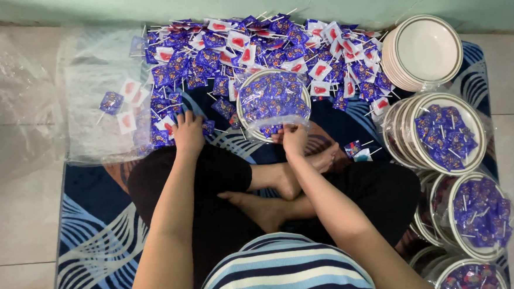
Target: The person packs small blue-and-white pouches into clear plastic bags by hand, placing one stack of pouches into each bag and then placing the filled bags onto a stack of plates on the floor.
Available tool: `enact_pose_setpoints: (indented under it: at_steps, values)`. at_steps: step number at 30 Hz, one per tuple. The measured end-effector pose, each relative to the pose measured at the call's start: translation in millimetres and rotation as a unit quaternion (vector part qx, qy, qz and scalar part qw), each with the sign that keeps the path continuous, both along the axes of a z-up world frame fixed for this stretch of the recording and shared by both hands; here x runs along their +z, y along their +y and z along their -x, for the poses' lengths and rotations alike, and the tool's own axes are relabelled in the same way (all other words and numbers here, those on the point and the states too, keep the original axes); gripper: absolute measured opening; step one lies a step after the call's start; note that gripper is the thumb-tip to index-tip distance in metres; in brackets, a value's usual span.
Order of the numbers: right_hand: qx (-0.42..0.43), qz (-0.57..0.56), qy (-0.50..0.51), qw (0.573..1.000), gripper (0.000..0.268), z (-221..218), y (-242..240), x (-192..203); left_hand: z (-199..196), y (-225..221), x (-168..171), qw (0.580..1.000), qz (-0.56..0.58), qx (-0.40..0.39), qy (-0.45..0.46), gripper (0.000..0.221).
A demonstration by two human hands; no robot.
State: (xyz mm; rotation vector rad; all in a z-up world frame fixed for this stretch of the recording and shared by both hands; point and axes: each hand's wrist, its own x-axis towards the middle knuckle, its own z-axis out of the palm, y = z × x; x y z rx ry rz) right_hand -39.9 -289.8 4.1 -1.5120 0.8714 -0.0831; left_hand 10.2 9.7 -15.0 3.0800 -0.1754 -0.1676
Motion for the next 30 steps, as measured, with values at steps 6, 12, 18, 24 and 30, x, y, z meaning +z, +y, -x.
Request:
enact_pose_setpoints:
  at_steps: [6,12,18,24,30]
  values:
    - [-0.015,-0.09,-0.045,0.995,0.024,2,-2,-11,-5,2,-21,0.996,0.07,0.032,0.051,0.032]
    - [-0.008,-0.143,-0.093,0.985,0.013,38,-21,-20,-7,6,8,0.899,0.404,0.134,0.099,0.043]
    - [0.08,-0.015,-0.097,0.992,0.014,47,-29,30,-1,-9,50,0.745,0.625,0.203,0.118,0.038]
    - [0.286,0.146,-0.221,0.921,0.027,26,-18,78,1,-43,111,0.761,0.595,0.14,0.218,0.038]
    - [0.369,0.327,-0.157,0.856,0.016,31,-10,60,9,-59,122,0.774,0.578,0.095,0.24,0.041]
